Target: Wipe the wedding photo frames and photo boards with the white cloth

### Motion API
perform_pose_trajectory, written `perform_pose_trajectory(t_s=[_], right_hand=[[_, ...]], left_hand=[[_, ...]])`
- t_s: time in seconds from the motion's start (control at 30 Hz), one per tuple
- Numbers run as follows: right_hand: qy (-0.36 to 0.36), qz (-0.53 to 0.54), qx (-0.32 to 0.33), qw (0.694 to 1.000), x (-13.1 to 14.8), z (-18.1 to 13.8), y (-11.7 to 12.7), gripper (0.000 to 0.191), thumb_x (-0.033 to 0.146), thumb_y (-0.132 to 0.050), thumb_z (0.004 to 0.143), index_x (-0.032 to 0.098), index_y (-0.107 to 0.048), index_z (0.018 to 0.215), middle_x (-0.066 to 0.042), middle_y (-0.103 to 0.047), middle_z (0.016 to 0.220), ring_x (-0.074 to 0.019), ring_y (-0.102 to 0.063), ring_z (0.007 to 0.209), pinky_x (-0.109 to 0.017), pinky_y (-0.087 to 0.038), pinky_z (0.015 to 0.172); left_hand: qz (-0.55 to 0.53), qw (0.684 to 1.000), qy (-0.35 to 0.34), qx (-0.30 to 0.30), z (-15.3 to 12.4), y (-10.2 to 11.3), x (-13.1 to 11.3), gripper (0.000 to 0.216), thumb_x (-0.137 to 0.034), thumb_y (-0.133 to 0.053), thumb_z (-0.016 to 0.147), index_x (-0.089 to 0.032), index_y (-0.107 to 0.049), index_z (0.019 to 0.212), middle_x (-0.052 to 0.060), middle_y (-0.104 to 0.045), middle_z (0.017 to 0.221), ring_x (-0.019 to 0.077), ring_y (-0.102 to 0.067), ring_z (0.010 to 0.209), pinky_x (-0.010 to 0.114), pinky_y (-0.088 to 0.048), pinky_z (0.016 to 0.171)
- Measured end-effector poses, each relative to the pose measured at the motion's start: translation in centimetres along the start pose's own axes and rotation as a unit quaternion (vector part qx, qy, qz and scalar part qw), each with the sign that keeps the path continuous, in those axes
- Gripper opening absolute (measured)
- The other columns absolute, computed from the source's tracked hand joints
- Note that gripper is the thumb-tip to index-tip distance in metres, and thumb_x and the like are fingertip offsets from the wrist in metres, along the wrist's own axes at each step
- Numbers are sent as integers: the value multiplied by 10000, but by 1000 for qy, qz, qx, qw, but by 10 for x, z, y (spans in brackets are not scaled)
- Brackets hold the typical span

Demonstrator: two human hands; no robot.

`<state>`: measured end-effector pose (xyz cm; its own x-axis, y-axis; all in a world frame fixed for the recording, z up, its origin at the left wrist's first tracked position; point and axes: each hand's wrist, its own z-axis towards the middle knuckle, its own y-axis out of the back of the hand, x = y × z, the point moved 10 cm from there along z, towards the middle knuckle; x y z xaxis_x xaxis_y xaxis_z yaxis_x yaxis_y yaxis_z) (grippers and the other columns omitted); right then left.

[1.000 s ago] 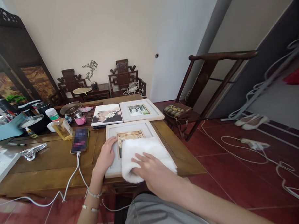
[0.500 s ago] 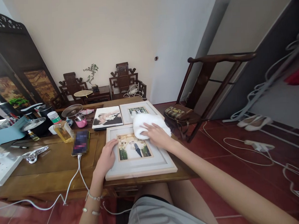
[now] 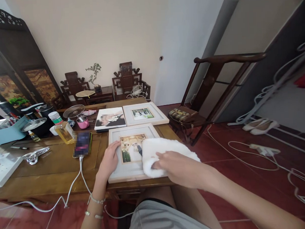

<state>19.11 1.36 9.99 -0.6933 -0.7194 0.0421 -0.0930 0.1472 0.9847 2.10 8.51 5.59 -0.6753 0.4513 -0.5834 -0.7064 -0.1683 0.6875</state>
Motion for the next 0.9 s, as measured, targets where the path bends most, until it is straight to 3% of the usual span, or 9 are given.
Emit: perform_pose_trajectory(t_s=[0.1, 0.2, 0.27, 0.37, 0.47, 0.57, 0.7, 0.9], right_hand=[[12, 22, 20, 999, 16, -8, 2, 446, -36, -413, 629, 191, -702, 881, -102, -675, 782, -242, -643, 760, -298, -405, 634], [-13, 21, -18, 1000, 13, 2, -1, 464, -19, -421, 651, 178, -686, 977, -131, -677, 920, -262, -634, 887, -314, -430, 700], [-34, 15, -57, 998, 0, 14, -7, 498, -9, -434, 669, 174, -657, 1076, -148, -639, 1120, -284, -569, 1079, -360, -429, 838], [-67, -13, -109, 992, -31, 38, -13, 593, -17, -456, 674, 179, -582, 1218, -137, -479, 1378, -288, -380, 1300, -445, -315, 1027], [-100, -55, -152, 982, -65, 65, -8, 609, -25, -478, 690, 186, -548, 1257, -122, -395, 1448, -296, -301, 1347, -492, -267, 1057], [-85, -73, -167, 979, -79, 87, -2, 560, -20, -498, 708, 182, -573, 1225, -106, -393, 1451, -310, -285, 1352, -519, -248, 1061], [-37, -52, -135, 989, -68, 89, -8, 567, -51, -465, 684, 161, -601, 1191, -116, -423, 1430, -347, -274, 1348, -593, -257, 1025], [10, 17, -40, 999, -15, 25, -13, 602, -83, -421, 616, 165, -649, 1114, -136, -483, 1379, -322, -329, 1329, -572, -304, 1014]], left_hand=[[4, 1000, -1, 0, 1, 1, -3, 564, 54, -333, 742, -165, -557, 1212, 98, -565, 1287, 192, -484, 1239, 434, -331, 1102], [3, 1000, -13, 2, 0, 2, -7, 576, 54, -331, 747, -181, -547, 1227, 91, -558, 1293, 188, -482, 1239, 432, -338, 1098], [4, 1000, -21, 6, 0, 1, -9, 581, 51, -328, 754, -194, -541, 1236, 85, -555, 1296, 187, -473, 1247, 433, -336, 1099], [13, 1000, -19, 16, -1, -1, -8, 589, 50, -325, 757, -204, -534, 1246, 80, -549, 1302, 189, -448, 1271, 442, -321, 1105], [21, 999, -12, 23, 0, -3, -6, 598, 52, -322, 753, -206, -527, 1253, 81, -539, 1315, 192, -437, 1279, 447, -320, 1103], [19, 999, -16, 23, 2, -2, -7, 605, 60, -317, 742, -199, -533, 1245, 83, -543, 1310, 185, -445, 1273, 435, -319, 1107], [19, 999, -18, 24, 4, -2, -8, 591, 60, -316, 741, -178, -543, 1232, 94, -553, 1296, 187, -458, 1262, 429, -324, 1106], [7, 1000, -24, 14, 3, -2, -6, 596, 60, -327, 736, -193, -543, 1231, 78, -548, 1307, 181, -456, 1266, 429, -317, 1113]])
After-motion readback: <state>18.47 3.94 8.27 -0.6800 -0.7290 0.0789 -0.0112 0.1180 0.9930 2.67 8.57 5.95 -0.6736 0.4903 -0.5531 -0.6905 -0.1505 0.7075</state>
